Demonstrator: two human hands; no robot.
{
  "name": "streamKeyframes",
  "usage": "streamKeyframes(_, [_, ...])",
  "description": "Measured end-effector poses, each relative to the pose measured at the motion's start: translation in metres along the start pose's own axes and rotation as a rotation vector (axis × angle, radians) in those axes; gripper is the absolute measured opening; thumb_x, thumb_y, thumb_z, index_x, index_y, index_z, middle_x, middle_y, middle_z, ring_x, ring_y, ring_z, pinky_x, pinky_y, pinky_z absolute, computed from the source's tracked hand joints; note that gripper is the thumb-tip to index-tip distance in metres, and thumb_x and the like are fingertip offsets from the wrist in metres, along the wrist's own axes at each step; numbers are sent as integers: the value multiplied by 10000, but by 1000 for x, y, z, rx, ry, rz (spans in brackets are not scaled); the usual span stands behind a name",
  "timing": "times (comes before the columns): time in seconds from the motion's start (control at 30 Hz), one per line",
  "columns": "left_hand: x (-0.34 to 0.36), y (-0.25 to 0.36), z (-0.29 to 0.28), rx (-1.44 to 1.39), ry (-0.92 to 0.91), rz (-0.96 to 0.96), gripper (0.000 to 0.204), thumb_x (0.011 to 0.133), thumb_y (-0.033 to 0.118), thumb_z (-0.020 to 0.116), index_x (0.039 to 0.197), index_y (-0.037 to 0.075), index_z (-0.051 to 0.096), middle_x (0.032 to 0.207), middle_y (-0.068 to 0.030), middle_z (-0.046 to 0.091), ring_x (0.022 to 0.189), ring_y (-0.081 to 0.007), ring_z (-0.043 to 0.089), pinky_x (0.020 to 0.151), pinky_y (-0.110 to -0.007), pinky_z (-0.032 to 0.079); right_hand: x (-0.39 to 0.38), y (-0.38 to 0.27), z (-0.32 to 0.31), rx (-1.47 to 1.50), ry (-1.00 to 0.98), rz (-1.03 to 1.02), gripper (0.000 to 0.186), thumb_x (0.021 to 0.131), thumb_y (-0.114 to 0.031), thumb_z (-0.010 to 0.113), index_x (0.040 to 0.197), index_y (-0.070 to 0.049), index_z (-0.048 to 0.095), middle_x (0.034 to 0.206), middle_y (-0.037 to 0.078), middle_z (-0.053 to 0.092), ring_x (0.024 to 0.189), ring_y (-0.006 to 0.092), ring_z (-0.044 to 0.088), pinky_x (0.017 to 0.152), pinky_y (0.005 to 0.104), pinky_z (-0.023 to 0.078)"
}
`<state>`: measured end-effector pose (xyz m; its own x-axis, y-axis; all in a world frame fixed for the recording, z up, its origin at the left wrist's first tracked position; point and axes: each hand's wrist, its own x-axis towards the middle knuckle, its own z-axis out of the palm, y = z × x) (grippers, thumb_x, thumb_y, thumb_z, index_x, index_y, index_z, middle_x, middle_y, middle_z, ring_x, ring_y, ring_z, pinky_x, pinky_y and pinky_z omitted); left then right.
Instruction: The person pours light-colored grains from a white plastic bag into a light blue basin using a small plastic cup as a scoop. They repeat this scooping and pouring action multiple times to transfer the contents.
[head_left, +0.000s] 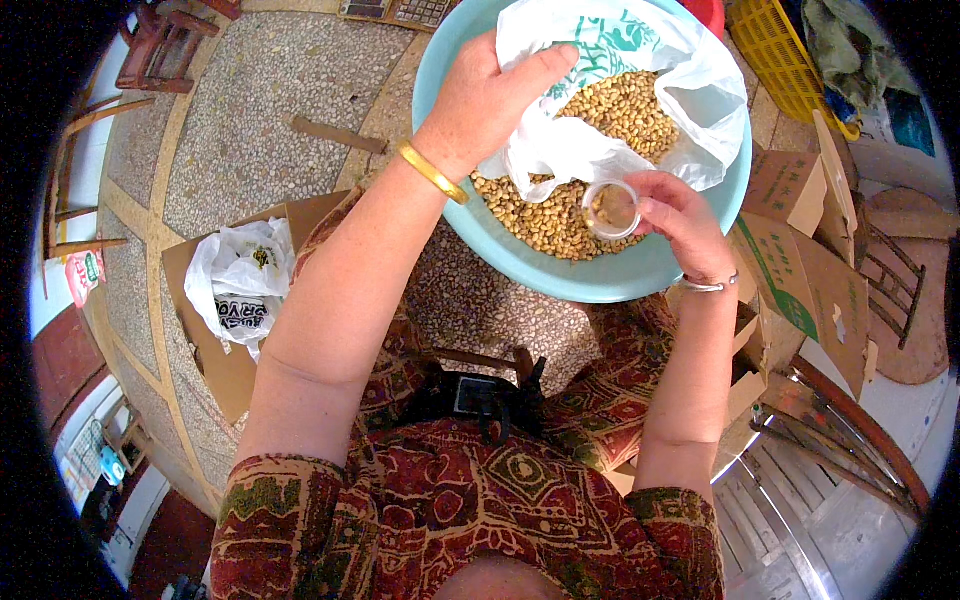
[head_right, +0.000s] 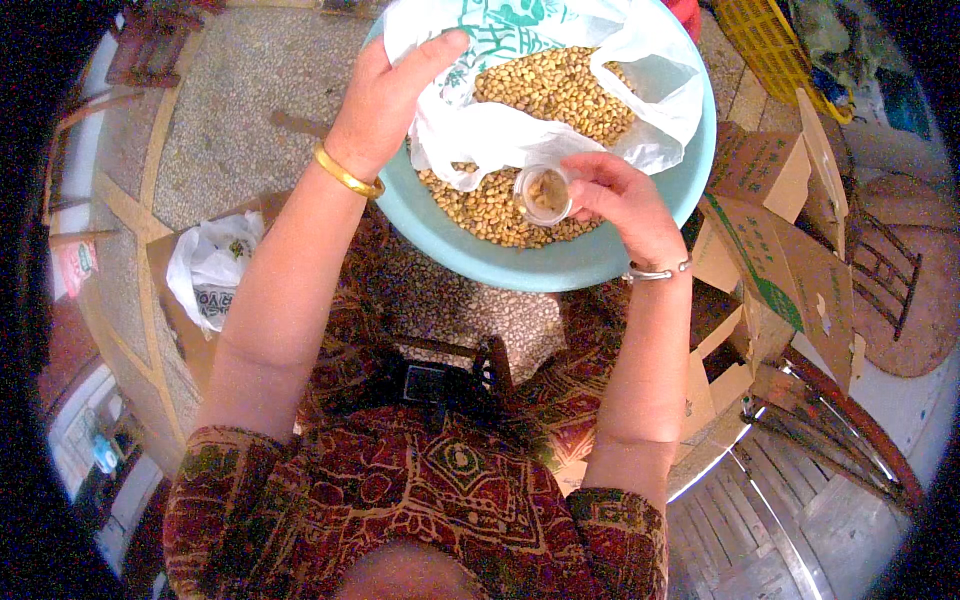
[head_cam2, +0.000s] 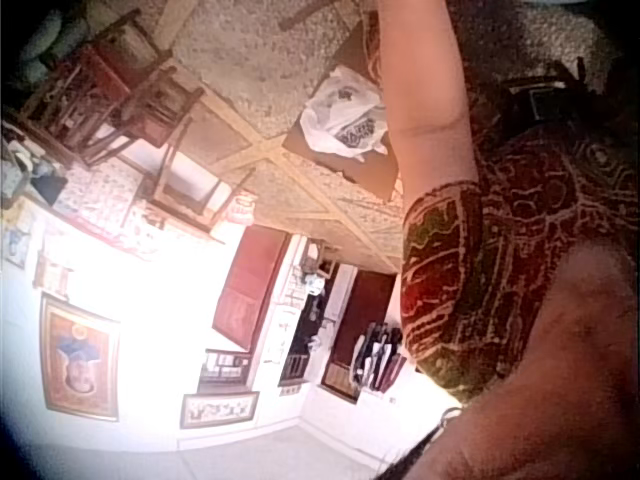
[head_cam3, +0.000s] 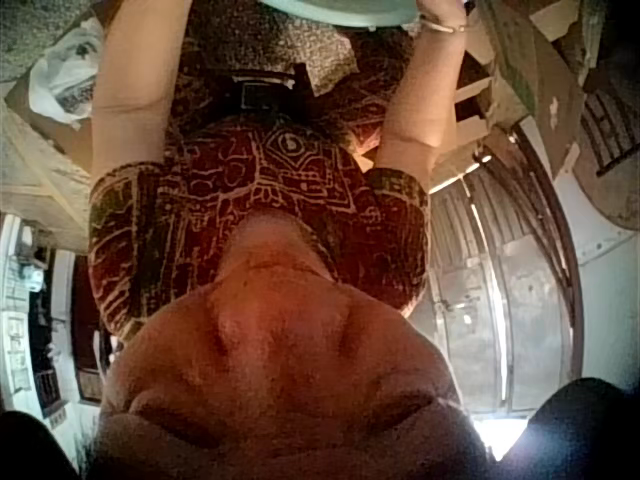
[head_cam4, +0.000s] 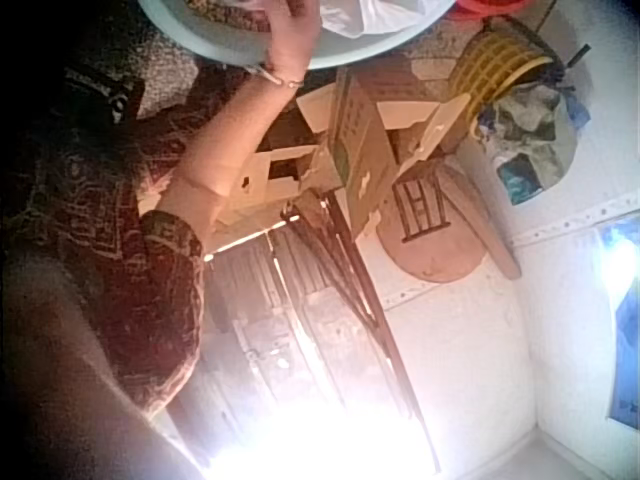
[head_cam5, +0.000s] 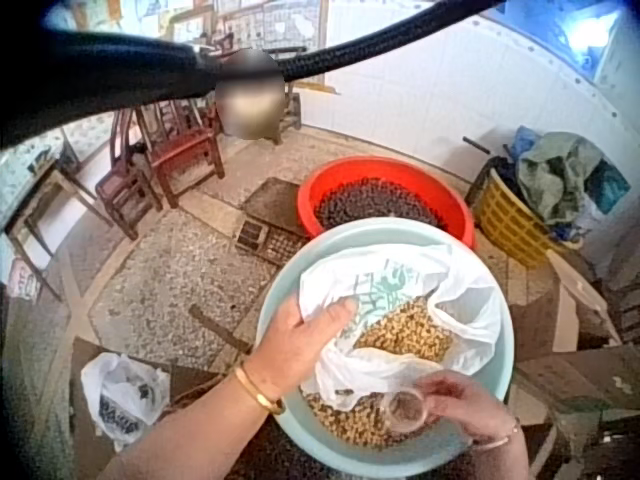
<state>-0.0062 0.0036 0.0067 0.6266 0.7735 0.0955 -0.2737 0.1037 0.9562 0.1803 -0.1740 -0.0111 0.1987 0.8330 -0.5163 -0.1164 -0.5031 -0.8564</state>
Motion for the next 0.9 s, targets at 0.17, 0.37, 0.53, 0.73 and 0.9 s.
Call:
streamKeyframes(0.17, [-5,3,-2,51,-96,-12,284,830,219,631,1017,7,609,904,-36,634,803,-81,576,694,-240,479,1,-8,-1,170,213,-160,362,800,-207,647,1091,-8,563,903,31,603,734,109,570,668,233,475])
streamKeyframes(0.37, [-7,4,-7,87,-213,-28,317,824,246,640,1024,2,605,894,-37,633,807,-88,571,701,-241,472,20,-1,5,-251,551,-431,396,745,-149,705,1100,-47,562,1012,56,575,882,135,556,717,261,487])
streamKeyframes(0.53, [-9,10,-12,97,-276,-72,353,828,208,637,1101,0,555,983,-29,602,891,-102,550,767,-250,459,25,-9,21,-804,686,-772,433,642,-74,739,1046,-86,583,1073,121,542,990,266,523,820,344,461])
streamKeyframes(0.73, [-9,14,-13,79,-308,-66,342,829,199,635,1095,-2,557,971,-21,600,872,-94,546,753,-245,455,22,-19,32,-997,697,-943,499,587,-47,758,1053,-81,582,1101,120,533,1003,285,513,845,365,441])
streamKeyframes(0.9, [-8,13,-13,113,-305,-42,315,838,178,620,1090,-1,560,960,-16,600,863,-89,545,752,-245,456,17,-24,35,-968,753,-1011,519,583,-36,764,1065,-76,573,1106,136,526,1010,294,509,857,363,436])
